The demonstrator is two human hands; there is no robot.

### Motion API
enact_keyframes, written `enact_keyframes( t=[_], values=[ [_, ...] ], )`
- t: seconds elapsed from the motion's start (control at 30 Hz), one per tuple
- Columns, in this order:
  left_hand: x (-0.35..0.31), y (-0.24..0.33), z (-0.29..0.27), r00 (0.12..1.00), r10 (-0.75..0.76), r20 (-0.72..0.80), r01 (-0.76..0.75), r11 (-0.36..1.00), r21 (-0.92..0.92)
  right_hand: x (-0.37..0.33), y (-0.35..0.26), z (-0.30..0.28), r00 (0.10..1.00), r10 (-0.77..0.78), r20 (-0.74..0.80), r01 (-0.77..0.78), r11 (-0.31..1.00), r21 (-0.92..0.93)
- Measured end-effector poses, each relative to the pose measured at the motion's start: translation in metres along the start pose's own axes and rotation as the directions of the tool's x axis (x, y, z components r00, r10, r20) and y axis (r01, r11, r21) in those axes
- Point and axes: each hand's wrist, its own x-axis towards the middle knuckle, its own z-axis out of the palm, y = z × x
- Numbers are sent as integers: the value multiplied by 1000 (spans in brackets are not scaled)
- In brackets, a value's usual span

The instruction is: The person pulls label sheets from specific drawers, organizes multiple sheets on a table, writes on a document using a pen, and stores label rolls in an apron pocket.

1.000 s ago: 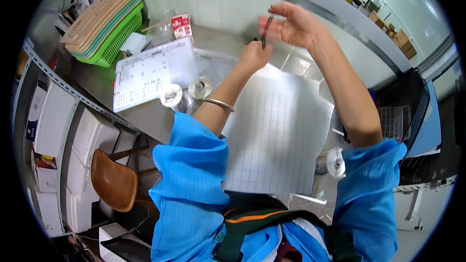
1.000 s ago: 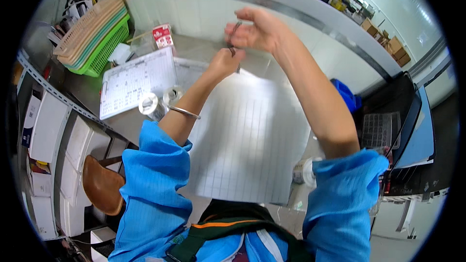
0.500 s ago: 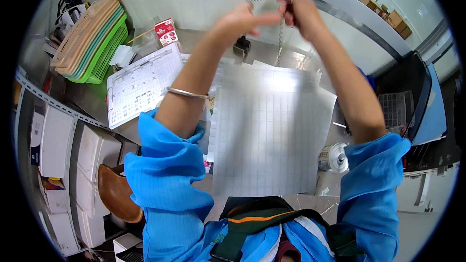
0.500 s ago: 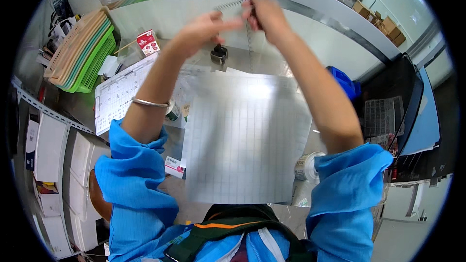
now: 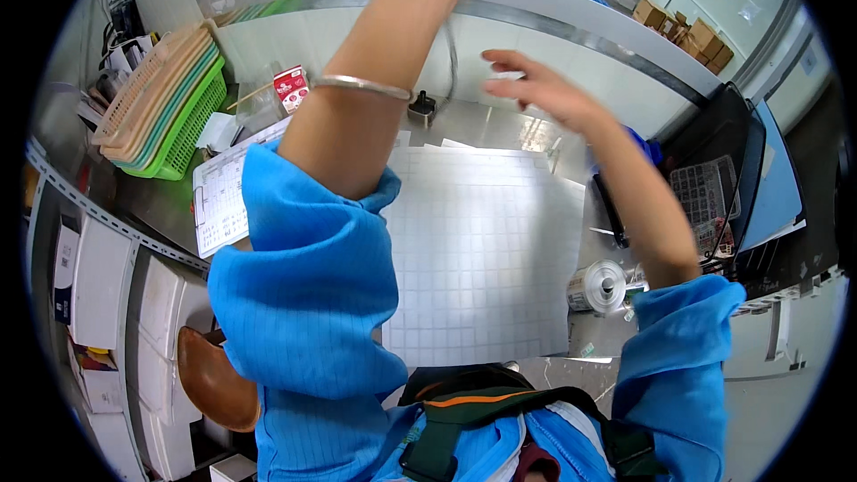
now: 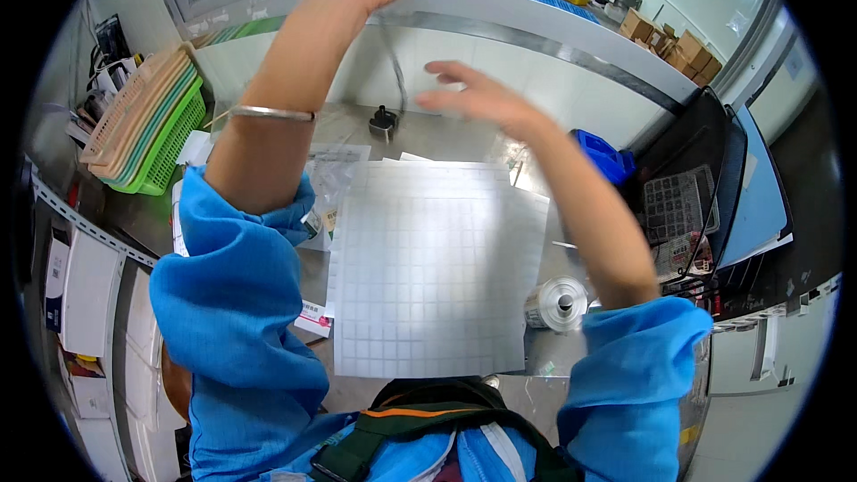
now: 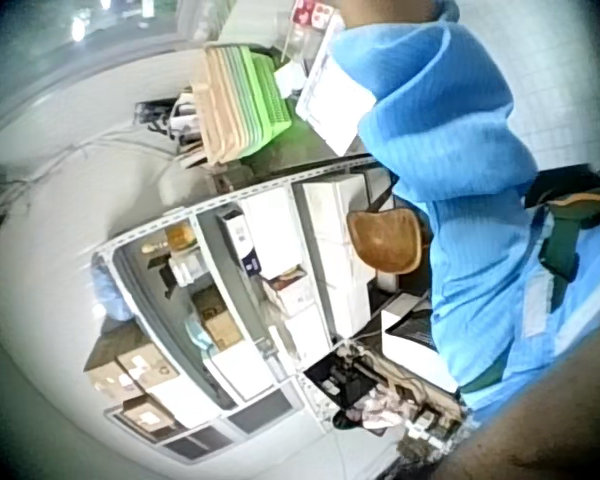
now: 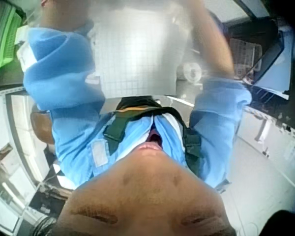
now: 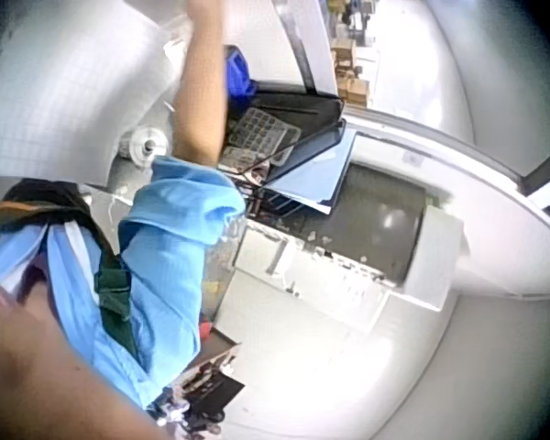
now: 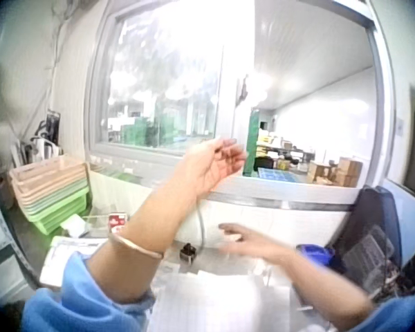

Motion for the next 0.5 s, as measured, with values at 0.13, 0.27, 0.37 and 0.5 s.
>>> enact_keyframes(
  t=[0.13, 0.27, 0.37, 0.5],
  values=[
    [-6, 18, 15, 993, -120, 9, 120, 981, -152, 5, -3, 38, 958, 36, -285, 56, 949, 309],
    [-65, 10, 43, 949, -304, 81, 313, 938, -147, -29, 3, 17, 761, -94, -642, 83, 995, -47],
    [-115, -7, 60, 920, -391, 18, 391, 915, -99, -74, -25, 25, 866, -140, -479, 205, 975, 85],
    [-160, -27, 73, 890, -455, 3, 451, 881, -140, -123, -30, 58, 993, 110, 34, -114, 897, 427]
  ],
)
